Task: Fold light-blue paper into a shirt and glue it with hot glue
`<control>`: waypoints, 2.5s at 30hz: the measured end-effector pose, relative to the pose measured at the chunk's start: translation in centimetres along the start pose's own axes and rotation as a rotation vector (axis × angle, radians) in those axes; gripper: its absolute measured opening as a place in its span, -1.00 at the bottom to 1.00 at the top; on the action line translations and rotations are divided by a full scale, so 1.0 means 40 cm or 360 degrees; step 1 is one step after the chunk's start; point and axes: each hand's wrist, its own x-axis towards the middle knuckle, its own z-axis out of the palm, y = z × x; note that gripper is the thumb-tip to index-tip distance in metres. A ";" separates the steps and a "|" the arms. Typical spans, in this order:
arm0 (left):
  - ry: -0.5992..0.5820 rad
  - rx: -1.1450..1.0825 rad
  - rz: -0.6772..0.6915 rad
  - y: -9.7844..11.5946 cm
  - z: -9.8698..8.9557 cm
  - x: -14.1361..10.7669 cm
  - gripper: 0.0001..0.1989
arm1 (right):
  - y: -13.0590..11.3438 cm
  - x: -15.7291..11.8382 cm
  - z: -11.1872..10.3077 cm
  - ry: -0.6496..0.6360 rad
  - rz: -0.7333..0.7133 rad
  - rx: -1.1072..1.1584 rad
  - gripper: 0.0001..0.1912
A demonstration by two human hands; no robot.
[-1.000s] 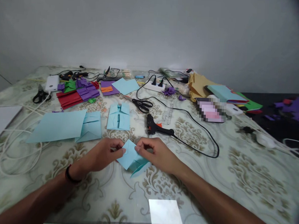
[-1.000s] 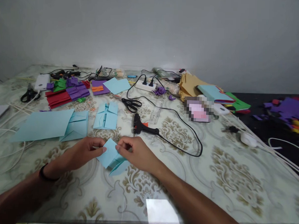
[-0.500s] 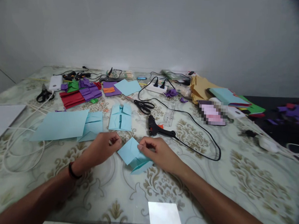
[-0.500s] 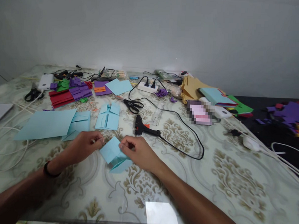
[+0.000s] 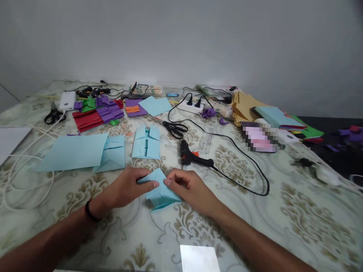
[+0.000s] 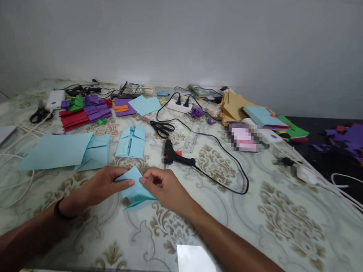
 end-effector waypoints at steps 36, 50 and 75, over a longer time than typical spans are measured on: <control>0.0115 -0.0285 -0.0004 0.010 0.024 -0.017 -0.68 | 0.019 -0.005 0.029 -0.0098 0.0093 0.0012 -0.59; 0.0063 -0.0434 0.0001 -0.009 0.035 -0.013 -0.71 | -0.009 -0.003 0.001 -0.0044 -0.0007 -0.0197 -0.33; -0.0105 -0.0417 -0.0065 0.004 0.018 -0.010 -0.64 | -0.010 -0.008 0.011 0.0031 0.0128 -0.0003 -0.53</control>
